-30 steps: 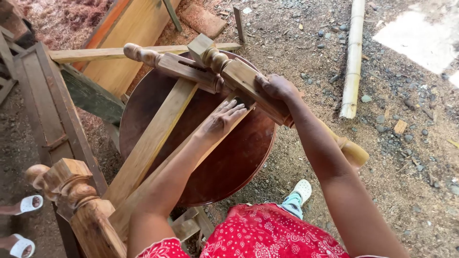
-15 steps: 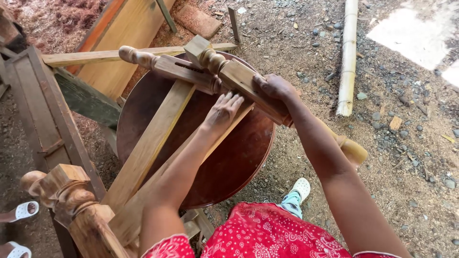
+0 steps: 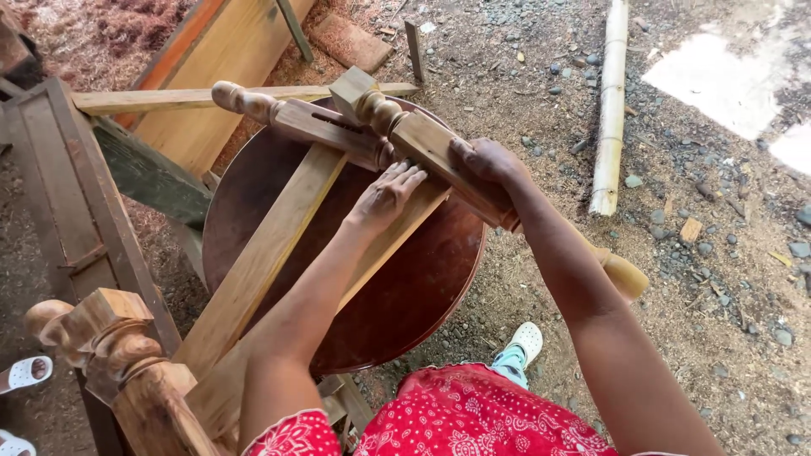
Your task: Sanding a wooden table base and legs in a workshop.
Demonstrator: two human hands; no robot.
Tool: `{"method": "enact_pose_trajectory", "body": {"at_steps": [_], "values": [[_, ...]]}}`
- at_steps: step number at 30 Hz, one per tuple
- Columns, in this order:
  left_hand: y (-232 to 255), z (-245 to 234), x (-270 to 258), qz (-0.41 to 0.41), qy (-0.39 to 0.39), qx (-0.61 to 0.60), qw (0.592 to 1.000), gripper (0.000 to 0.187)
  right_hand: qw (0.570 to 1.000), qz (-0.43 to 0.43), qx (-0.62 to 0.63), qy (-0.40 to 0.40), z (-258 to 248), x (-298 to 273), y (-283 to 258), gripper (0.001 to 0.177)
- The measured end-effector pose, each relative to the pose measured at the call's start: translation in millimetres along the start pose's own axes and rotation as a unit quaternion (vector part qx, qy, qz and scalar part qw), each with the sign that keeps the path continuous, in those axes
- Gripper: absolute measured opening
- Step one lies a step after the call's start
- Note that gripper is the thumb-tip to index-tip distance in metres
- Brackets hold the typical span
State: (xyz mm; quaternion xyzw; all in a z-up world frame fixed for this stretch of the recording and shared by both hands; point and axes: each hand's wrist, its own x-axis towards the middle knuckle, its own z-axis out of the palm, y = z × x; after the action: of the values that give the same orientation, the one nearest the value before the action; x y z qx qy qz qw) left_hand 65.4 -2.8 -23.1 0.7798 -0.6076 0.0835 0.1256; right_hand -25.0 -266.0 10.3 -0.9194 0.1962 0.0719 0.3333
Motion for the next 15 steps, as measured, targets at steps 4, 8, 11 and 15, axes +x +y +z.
{"method": "enact_pose_trajectory", "body": {"at_steps": [4,8,11,15], "values": [[9,-20,-26,-0.006,0.019,-0.046,0.999,0.044,1.0,0.001,-0.022,0.004,4,3,5,0.076],[-1,4,-6,0.001,0.036,-0.021,0.999,0.047,0.999,-0.017,-0.038,0.024,13,16,20,0.075],[-3,8,5,-0.053,-0.012,-0.028,0.998,0.047,0.998,-0.031,-0.033,0.032,11,19,24,0.062],[6,-3,-22,-0.036,0.011,-0.036,0.999,0.048,1.0,0.011,-0.014,-0.001,1,-2,1,0.06]]}}
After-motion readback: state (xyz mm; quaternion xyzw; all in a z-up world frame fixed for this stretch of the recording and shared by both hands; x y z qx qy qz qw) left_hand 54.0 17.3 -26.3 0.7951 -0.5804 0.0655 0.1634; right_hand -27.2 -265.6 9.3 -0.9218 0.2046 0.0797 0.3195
